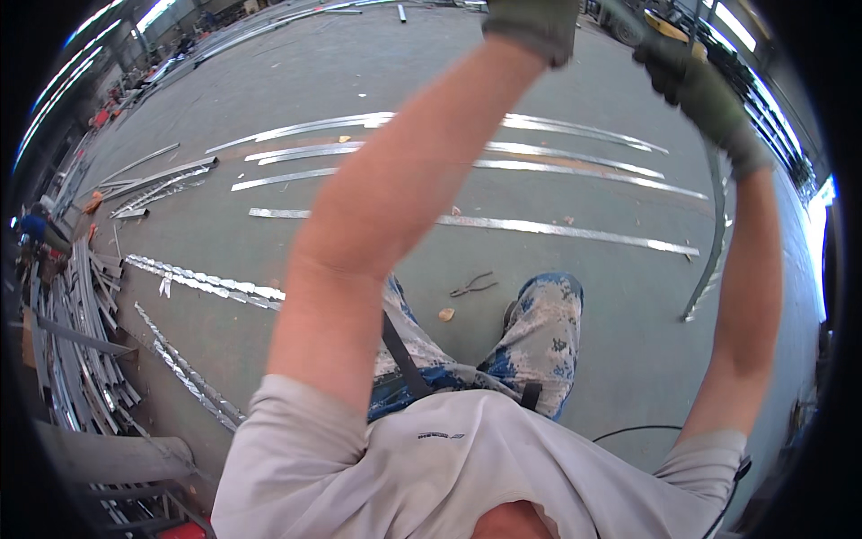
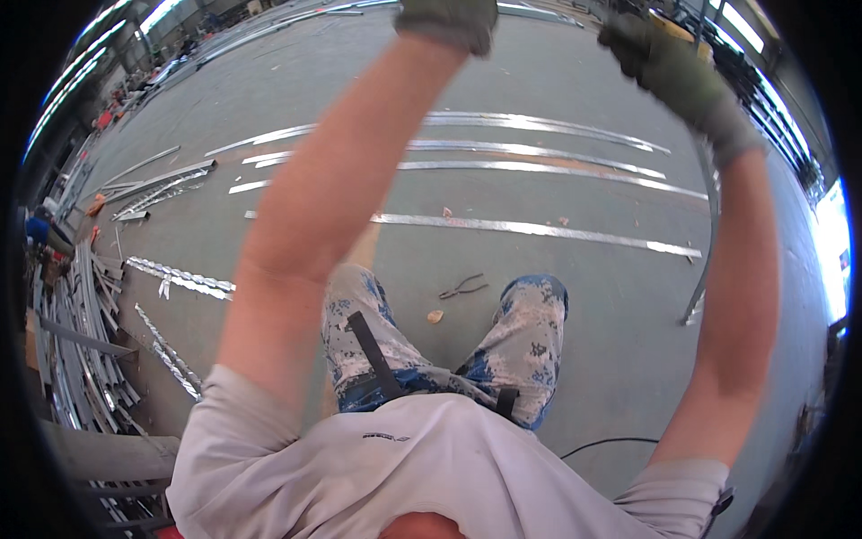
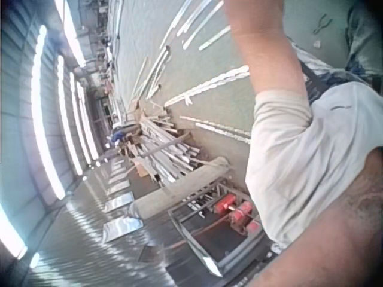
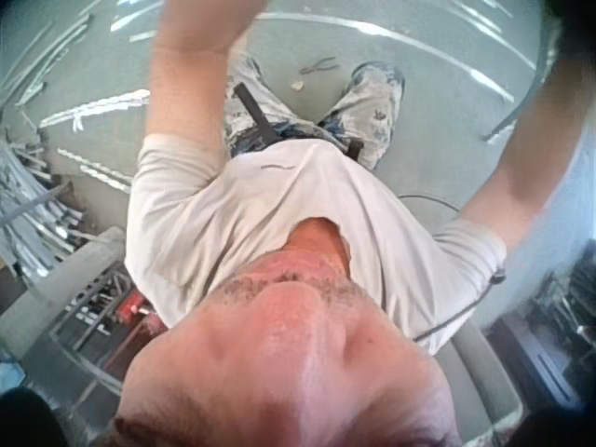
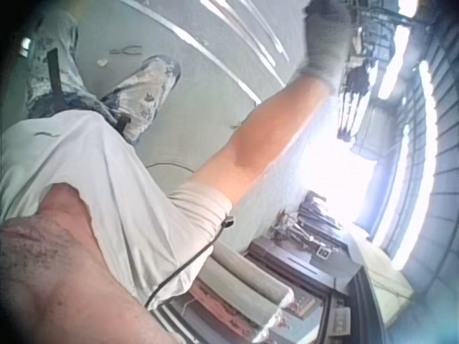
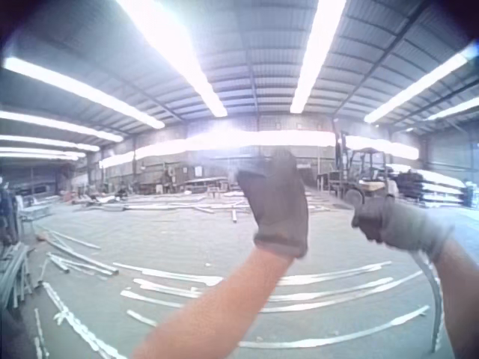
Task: The person uses pliers to bend and break a long metal strip, then uses an angle grinder to cut and smooth the edges of the metal pieces. The person handles the metal strips and tools throughout the process.
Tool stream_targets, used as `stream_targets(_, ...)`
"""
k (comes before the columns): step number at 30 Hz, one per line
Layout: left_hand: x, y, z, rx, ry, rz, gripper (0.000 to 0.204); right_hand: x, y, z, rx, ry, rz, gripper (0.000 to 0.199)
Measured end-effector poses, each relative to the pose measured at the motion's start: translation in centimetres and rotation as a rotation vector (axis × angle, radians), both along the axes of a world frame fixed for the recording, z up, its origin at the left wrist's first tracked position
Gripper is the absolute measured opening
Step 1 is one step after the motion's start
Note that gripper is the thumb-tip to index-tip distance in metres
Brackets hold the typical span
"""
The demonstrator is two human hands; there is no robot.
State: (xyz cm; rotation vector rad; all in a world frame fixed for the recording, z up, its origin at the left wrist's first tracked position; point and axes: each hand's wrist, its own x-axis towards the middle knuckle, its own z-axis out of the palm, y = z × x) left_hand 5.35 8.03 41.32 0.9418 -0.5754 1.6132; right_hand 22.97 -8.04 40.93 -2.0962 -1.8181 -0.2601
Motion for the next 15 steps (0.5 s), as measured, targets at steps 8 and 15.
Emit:
stream_targets(8,0.7,-0.6,-12.9,-0.479,0.25,-0.132,0.053,-1.0,0.4,-13.9,-0.046,0.117,-0.063,0.048)
stream_targets(15,-0.9,0.8,-21.3,-0.648,0.226,-0.197,0.044,-3.2,2.5,-17.8,-0.013,0.188,-0.072,0.047)
